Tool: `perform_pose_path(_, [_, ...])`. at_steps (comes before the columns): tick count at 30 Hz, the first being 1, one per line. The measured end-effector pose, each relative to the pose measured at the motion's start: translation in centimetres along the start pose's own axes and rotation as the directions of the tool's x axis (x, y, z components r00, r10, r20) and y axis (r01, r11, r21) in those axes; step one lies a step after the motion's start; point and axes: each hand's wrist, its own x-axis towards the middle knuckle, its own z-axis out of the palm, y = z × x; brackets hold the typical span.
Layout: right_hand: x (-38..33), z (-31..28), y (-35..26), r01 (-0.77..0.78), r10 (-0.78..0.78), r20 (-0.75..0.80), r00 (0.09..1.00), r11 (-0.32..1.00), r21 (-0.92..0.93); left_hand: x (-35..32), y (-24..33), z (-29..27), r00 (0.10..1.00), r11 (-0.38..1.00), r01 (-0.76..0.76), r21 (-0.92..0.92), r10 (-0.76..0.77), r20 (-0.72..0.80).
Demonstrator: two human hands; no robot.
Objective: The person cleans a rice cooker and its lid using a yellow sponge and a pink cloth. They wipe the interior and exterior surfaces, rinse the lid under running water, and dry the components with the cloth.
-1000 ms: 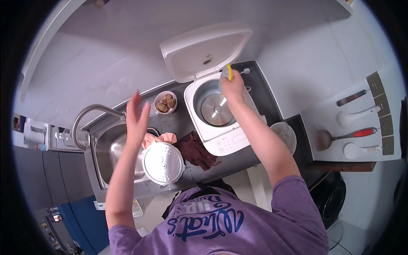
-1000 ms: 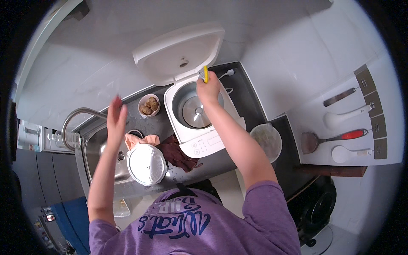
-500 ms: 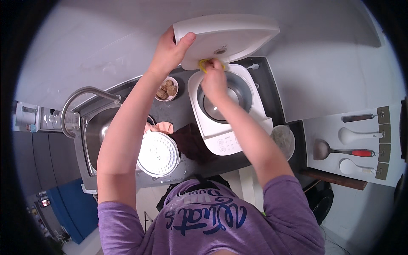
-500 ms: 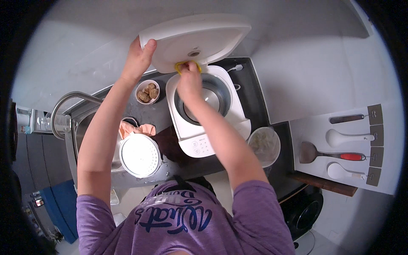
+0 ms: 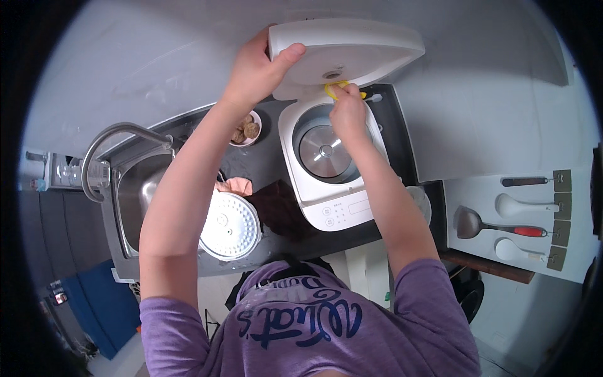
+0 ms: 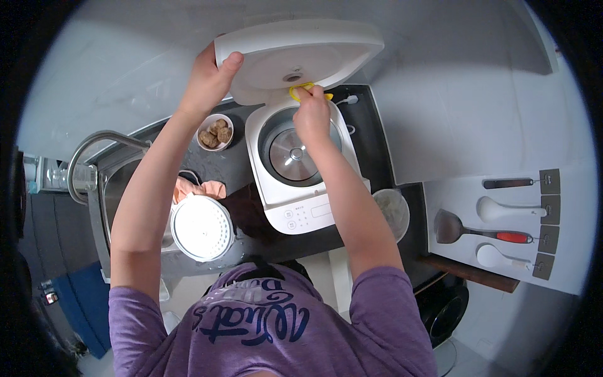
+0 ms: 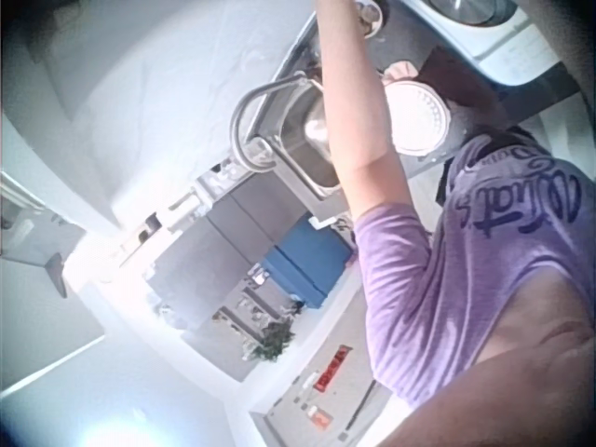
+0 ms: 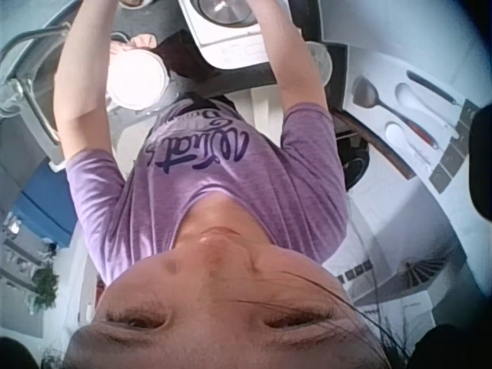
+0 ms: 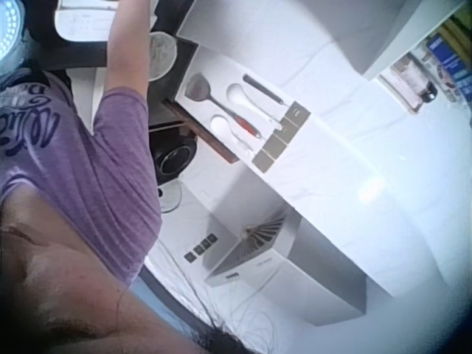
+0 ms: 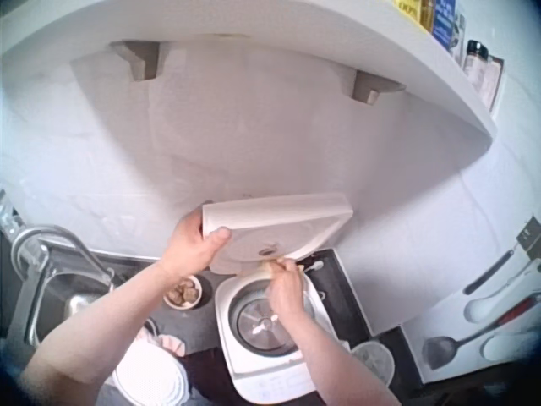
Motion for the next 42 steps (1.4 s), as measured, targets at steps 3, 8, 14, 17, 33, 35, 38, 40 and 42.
perform_pose_path(3, [-0.2, 0.4, 0.0, 0.192, -0.201, 0.028, 0.979, 0.961, 0.201, -0.3, 0.3, 0.4, 0.999, 1.0, -0.001, -0.019, 0.0, -0.048])
perform_pose_path(8, [-1.2, 2.1, -0.5, 0.159, -0.188, 0.039, 0.981, 0.907, 0.39, -0.3, 0.1, 0.3, 0.998, 0.998, -0.005, 0.057, 0.008, -0.056])
perform_pose_path(14, [-1.3, 2.7, -0.6, 0.197, -0.241, 0.09, 0.966, 0.918, 0.344, -0.4, 0.7, 0.2, 0.998, 1.0, 0.009, -0.022, -0.01, -0.058])
perform_pose_path(17, [-1.5, 3.1, -1.6, 0.073, -0.135, 0.132, 0.982, 0.915, 0.397, -0.7, 1.3, 0.3, 0.997, 0.998, -0.031, -0.051, 0.027, -0.076])
perform_pose_path(33, [-2.1, 3.5, -1.3, 0.156, -0.172, 0.082, 0.982, 0.974, 0.166, -0.5, 1.1, 0.6, 0.995, 0.993, -0.067, -0.094, 0.059, -0.082])
perform_pose_path(35, [-1.9, 2.0, 1.2, -0.091, 0.021, 0.372, 0.928, 0.981, 0.173, -0.4, 1.1, 0.4, 0.994, 0.997, -0.061, -0.051, 0.056, -0.095])
perform_pose_path(38, [-1.5, -0.9, 5.1, -0.347, 0.309, 0.158, 0.938, 0.831, 0.435, -0.5, 1.1, 0.3, 0.994, 0.996, -0.075, -0.04, 0.072, -0.083])
perform_pose_path(40, [-1.3, -4.0, 7.8, 0.015, -0.014, -0.103, 0.995, 1.0, 0.008, -0.4, 1.1, 0.1, 0.995, 0.997, -0.074, -0.024, 0.072, -0.067])
perform_pose_path(42, [-1.1, -4.9, 9.3, -0.005, 0.009, -0.12, 0.993, 0.999, 0.04, -0.4, 1.2, 0.1, 0.998, 0.999, -0.045, 0.008, 0.045, -0.047])
